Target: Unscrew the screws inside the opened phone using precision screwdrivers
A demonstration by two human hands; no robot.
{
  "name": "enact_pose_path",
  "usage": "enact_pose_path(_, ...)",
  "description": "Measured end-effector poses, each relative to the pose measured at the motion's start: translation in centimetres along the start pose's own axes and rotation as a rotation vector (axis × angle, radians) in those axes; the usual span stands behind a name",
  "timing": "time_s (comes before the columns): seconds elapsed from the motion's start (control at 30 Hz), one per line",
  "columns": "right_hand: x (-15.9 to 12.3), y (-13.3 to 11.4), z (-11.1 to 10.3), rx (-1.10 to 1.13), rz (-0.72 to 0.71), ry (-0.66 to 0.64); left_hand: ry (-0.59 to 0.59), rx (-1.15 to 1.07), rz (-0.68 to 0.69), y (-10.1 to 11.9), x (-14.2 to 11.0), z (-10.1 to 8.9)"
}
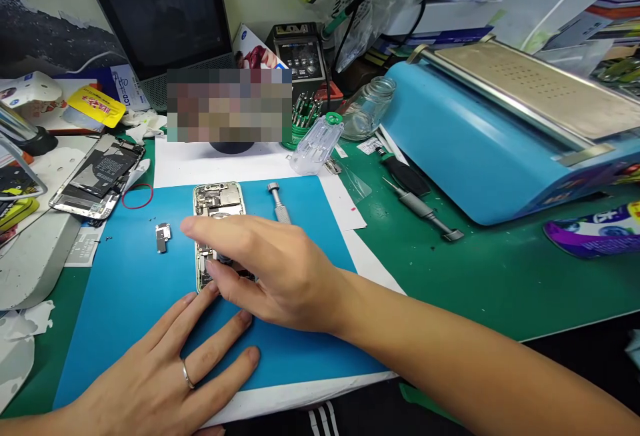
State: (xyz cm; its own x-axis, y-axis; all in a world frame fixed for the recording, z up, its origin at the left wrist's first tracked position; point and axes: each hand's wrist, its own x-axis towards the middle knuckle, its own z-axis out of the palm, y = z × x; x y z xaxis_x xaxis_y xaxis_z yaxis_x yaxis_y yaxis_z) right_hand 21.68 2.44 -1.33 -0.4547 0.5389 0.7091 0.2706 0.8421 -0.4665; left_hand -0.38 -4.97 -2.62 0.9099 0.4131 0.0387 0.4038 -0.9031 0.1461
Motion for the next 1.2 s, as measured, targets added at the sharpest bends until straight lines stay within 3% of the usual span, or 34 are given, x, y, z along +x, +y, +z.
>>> enact_pose_path(0.2,0.6,-0.1,-0.6,-0.010,-0.097,-0.066,-0.036,0.006,0.014,0.1,0.2,-0.4)
enact_pose_path(0.37,0.3,-0.1,-0.6,-0.022,-0.018,-0.056,-0.041,-0.003,0.005,0.0,0.2,-0.4)
enact_pose_path(0.53,0.1,-0.1,-0.5,-0.007,-0.058,-0.063,-0.038,-0.007,0.003,-0.1,0.2,-0.4)
enact_pose_path(0.8,-0.4,-0.2,0.0,0.094,0.144,-0.021,-0.033,-0.015,0.002,0.0,0.1,-0.4)
enact_pose_path(1.03,-0.6,-0.2,0.4,0.135,0.145,0.089,-0.052,-0.012,0.002,0.1,0.2,-0.6)
enact_pose_path(1.2,-0.5,-0.3,0.6,0.215,0.186,0.048,-0.061,0.009,0.004,0.0,0.3,-0.9)
